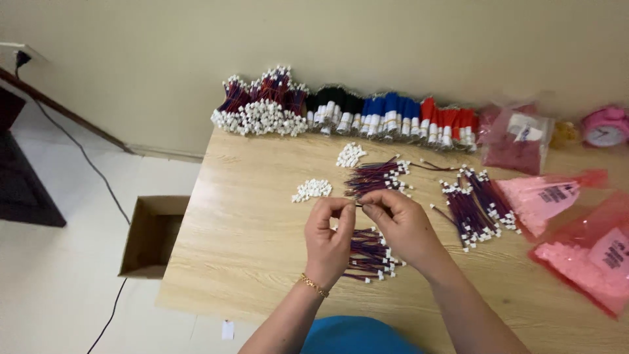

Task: Assemble small cables by attaching white plastic caps to the ends of purple wires

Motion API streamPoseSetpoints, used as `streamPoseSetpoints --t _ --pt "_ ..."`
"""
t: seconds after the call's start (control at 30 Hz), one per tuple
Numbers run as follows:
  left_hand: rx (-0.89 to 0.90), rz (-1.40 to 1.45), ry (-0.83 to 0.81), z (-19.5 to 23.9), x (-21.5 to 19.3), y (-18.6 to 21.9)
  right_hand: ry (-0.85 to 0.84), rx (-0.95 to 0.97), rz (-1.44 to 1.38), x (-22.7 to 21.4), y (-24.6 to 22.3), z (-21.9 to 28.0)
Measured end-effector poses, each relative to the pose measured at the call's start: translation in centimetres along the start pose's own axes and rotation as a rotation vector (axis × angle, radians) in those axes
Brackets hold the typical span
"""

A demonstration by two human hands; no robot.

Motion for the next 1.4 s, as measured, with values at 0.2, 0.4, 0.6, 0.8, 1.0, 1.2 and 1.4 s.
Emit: streamPoseSetpoints --t 0.2,0.4,0.6,0.8,1.0,1.2,1.4 --pt "-0.170 -0.099 -0.139 1.6 -0.9 -9.9 -0.113 0.104 0.223 3.0 6.9 0.5" --pt "-0.385 -0.503 -0.169 1.2 -6.3 -22.4 -0.071 0.340 0.150 3.1 11.4 1.5" --pt "-0.116 -0.900 -0.160 -3.0 -4.6 -22.7 -0.084 0.390 0.154 3.5 13.7 1.4" --pt "0.390 -1.335 -0.286 -5.3 1.3 -22.4 -0.072 0.394 0.113 2.5 14.5 1.1" --pt "0.552 -1.321 -0.269 -5.0 0.7 -23.7 -0.051 0.409 0.107 1.6 14.7 1.0" --pt "0.460 -1.292 -0.234 -4.1 -1.2 -24.9 -0.085 0.392 0.073 2.7 13.7 0.9" --pt "0.358 -1.186 -0.155 -4.4 -1.7 -24.9 -0.093 0.286 0.157 1.8 8.7 0.4"
Point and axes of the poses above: each hand's wrist, its own z-axis away from the middle knuckle, its own x-axis out of the palm, y = z × x, the point moved 9 cm from there along -z, towards the middle knuckle, and after that the axes turned 4 degrees about y, right-handed, at the moved point
